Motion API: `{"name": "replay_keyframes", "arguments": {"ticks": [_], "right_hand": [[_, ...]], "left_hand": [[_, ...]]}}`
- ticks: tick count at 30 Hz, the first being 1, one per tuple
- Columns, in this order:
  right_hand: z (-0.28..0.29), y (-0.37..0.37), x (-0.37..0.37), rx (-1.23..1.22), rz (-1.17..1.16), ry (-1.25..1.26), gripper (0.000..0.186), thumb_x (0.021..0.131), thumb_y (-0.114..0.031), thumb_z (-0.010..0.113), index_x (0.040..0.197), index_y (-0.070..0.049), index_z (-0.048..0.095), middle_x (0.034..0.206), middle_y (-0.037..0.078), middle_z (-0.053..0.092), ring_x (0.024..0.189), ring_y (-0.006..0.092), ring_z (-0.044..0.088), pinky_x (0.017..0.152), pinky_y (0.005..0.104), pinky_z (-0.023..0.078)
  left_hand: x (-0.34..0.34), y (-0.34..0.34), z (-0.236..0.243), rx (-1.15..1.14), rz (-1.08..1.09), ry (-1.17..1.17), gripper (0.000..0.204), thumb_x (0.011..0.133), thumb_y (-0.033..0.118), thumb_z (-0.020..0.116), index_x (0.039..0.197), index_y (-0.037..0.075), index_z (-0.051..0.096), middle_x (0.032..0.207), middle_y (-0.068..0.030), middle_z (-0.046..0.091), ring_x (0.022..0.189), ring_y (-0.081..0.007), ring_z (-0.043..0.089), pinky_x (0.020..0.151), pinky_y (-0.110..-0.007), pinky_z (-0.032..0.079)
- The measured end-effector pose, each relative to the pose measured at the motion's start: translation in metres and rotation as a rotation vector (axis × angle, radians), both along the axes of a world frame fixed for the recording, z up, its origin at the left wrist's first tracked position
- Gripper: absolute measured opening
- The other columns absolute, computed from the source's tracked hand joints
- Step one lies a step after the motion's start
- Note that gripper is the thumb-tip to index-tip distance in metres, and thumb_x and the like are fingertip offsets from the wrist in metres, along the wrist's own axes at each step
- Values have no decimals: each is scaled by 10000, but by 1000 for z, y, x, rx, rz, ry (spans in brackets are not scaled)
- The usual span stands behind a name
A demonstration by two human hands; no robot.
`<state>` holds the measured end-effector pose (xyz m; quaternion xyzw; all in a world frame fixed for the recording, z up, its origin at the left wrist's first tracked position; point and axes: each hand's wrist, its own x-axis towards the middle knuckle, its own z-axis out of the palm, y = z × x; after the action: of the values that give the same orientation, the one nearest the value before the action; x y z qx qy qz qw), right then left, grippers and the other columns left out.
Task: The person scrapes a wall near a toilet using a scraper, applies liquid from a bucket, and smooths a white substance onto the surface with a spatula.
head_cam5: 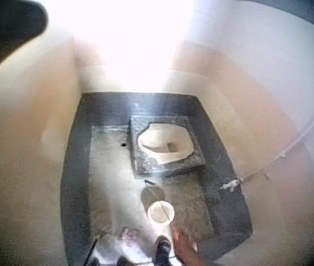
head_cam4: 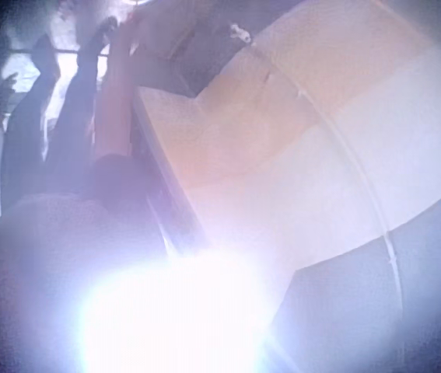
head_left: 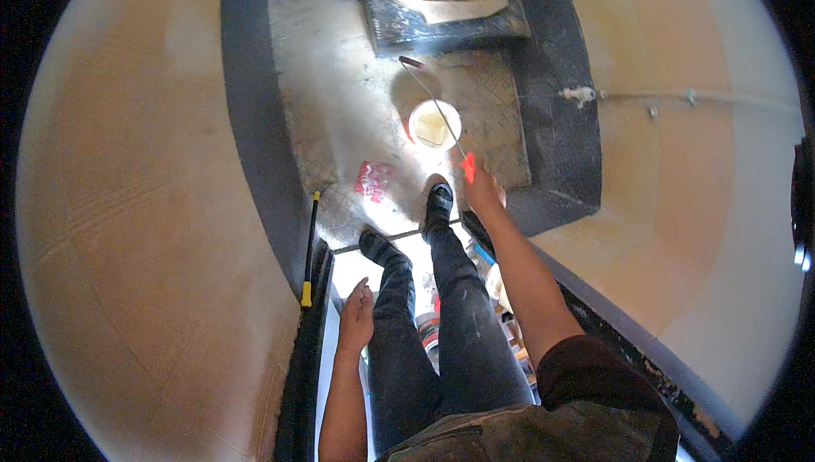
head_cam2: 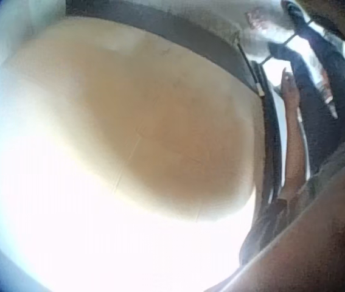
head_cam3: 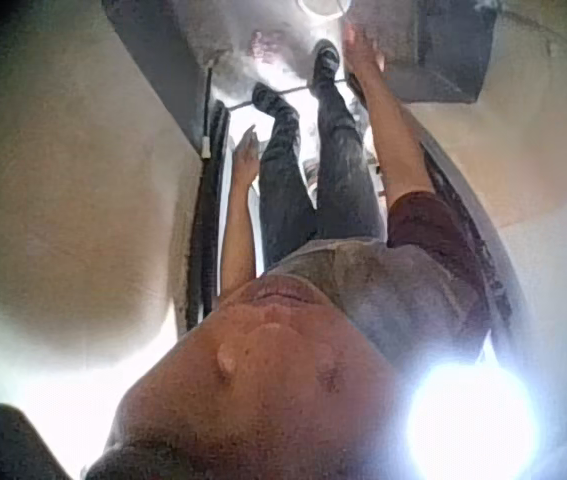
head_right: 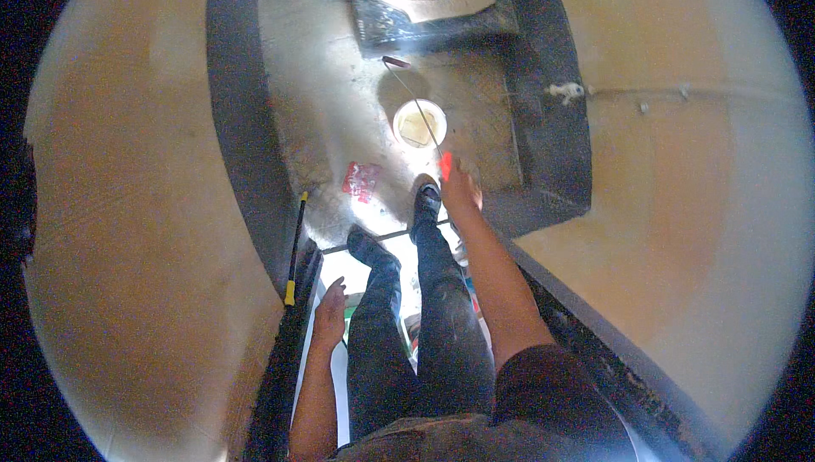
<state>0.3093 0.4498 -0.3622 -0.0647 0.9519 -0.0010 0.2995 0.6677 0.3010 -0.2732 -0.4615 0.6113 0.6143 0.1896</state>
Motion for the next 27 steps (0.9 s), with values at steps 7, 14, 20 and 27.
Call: {"name": "replay_keyframes", "arguments": {"ticks": [7,14,20,27], "right_hand": [[51,163,52,129,-308,-19,484,921,-439,639,1268,-104,618,1156,238,683,1100,428,649,916,539,518],[-32,240,-56,452,-206,-153,360,967,-285,539,1233,-92,684,1220,178,692,1142,365,664,933,494,541],[-42,315,-130,914,-17,-52,461,985,-346,492,1354,-105,627,1479,173,513,1352,392,491,1074,639,352],[-76,188,-136,558,136,-57,496,940,-337,522,1325,-44,628,1477,255,467,1370,422,437,1128,665,243]], "left_hand": [[38,19,-40,56,63,-9,512,1104,375,345,1419,5,507,1288,-210,623,1177,-277,608,1001,-375,470],[65,72,-76,43,-198,-69,617,1088,471,351,1368,-45,542,1278,-217,613,1162,-294,602,1032,-373,443],[37,100,-74,81,-213,-208,580,1075,429,413,1364,-56,545,1365,-228,589,1306,-325,538,1112,-367,382],[-14,121,-67,3,-227,-133,548,1069,419,418,1335,-34,576,1358,-228,598,1299,-343,549,1109,-380,392]]}}
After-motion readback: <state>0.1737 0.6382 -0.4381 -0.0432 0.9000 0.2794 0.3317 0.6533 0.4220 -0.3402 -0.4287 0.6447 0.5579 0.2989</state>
